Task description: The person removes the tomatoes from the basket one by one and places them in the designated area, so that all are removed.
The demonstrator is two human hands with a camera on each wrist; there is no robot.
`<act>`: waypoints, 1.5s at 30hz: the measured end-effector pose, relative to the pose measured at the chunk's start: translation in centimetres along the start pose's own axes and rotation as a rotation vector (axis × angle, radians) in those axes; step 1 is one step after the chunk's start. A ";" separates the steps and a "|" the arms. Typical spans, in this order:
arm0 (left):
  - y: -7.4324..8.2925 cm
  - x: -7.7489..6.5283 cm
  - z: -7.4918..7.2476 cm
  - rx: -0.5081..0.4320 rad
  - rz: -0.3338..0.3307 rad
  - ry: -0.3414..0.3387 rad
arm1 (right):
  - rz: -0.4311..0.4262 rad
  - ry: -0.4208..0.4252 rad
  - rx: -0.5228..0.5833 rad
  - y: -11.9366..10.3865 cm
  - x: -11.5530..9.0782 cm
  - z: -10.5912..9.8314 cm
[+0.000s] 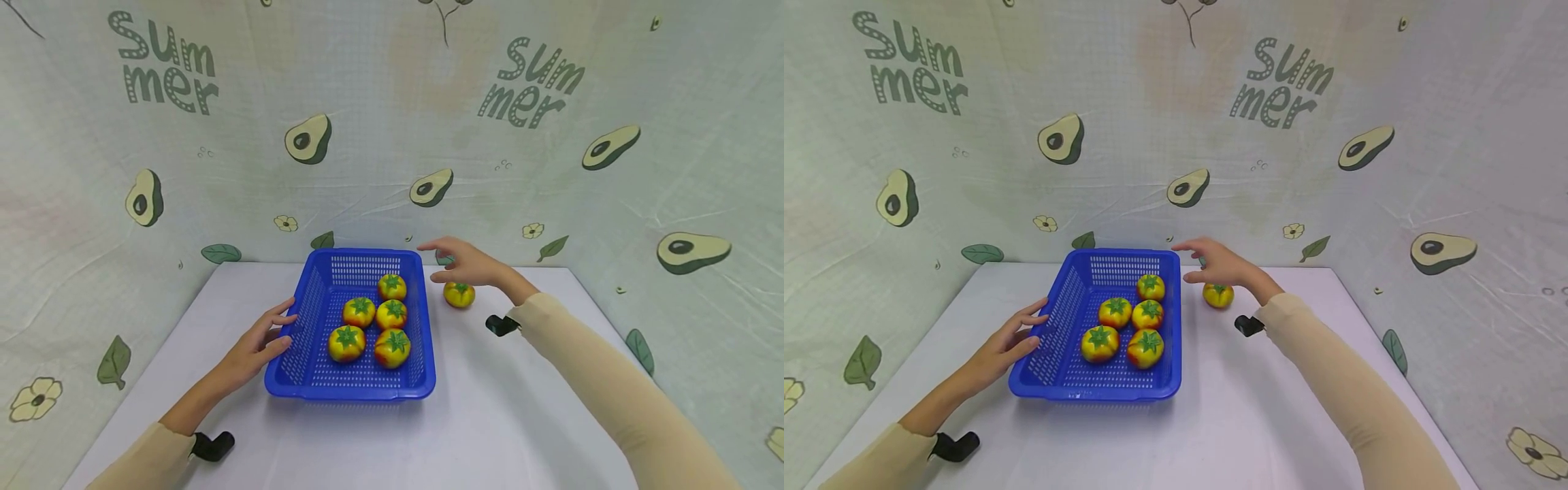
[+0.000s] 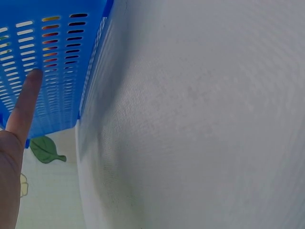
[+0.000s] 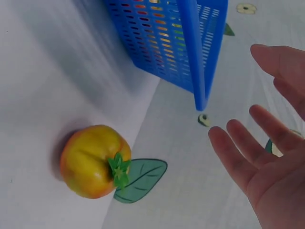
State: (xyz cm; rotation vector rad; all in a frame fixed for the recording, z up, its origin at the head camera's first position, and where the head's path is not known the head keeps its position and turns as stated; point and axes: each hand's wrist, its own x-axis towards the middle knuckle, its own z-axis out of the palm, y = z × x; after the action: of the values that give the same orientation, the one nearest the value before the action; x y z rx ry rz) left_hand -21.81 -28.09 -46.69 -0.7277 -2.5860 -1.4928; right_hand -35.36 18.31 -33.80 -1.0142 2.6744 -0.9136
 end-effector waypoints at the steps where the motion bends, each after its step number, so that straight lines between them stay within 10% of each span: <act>1: 0.0 0.0 0.0 -0.001 -0.001 0.001 | -0.012 -0.007 0.002 -0.2 0.2 0.1; 32: 0.0 -0.1 -0.3 -0.027 0.023 -0.014 | -0.063 -0.303 -0.082 -2.3 7.8 3.5; 45: 0.0 -0.1 -0.2 -0.025 0.014 -0.007 | 0.088 -0.369 -0.103 -2.9 9.5 4.4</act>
State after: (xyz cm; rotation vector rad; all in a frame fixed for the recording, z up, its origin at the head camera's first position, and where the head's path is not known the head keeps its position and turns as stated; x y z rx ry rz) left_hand -21.73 -28.24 -46.61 -0.7532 -2.5663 -1.5243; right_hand -39.52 8.34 -34.89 -0.9671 2.4498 -0.5165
